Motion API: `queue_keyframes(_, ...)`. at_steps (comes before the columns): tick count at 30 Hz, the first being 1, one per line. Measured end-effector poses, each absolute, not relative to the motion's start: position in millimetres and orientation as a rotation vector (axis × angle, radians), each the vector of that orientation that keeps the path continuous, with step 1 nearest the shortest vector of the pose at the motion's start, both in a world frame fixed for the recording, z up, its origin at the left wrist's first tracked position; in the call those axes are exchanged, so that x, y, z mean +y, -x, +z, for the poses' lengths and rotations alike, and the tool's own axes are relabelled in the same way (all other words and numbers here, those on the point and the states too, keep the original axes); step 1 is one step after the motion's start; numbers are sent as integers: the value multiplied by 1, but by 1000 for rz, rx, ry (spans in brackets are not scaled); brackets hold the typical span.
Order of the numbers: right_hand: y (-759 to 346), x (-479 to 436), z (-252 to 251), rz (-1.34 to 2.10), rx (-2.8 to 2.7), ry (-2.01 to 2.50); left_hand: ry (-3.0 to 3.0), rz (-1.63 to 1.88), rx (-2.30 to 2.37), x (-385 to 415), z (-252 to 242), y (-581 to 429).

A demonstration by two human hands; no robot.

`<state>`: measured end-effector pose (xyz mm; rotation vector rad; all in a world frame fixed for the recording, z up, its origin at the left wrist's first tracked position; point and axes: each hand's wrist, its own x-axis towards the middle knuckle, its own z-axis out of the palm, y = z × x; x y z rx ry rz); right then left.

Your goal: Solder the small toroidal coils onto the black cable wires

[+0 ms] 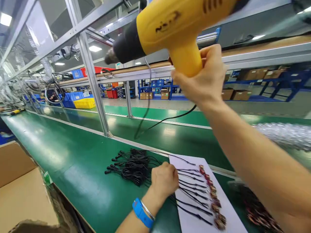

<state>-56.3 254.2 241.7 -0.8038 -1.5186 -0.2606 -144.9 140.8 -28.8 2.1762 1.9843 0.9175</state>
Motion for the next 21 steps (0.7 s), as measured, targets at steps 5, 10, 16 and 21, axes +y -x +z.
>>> queue_keyframes(5, 29, 211, 232, -285, -1524, 782, -2043, 1113, 1933, 145, -21, 151)
queue_keyframes(10, -31, 212, 239, -432, -1445, 882, -1740, 1506, 1811, 153, -1, 177)
queue_keyframes(16, -99, 206, 231, -639, -1431, 947, -1223, 2066, 1428, 149, 53, 207)
queue_keyframes(21, -119, 193, 227, -748, -1584, 981, -880, 2184, 935, 144, 100, 204)
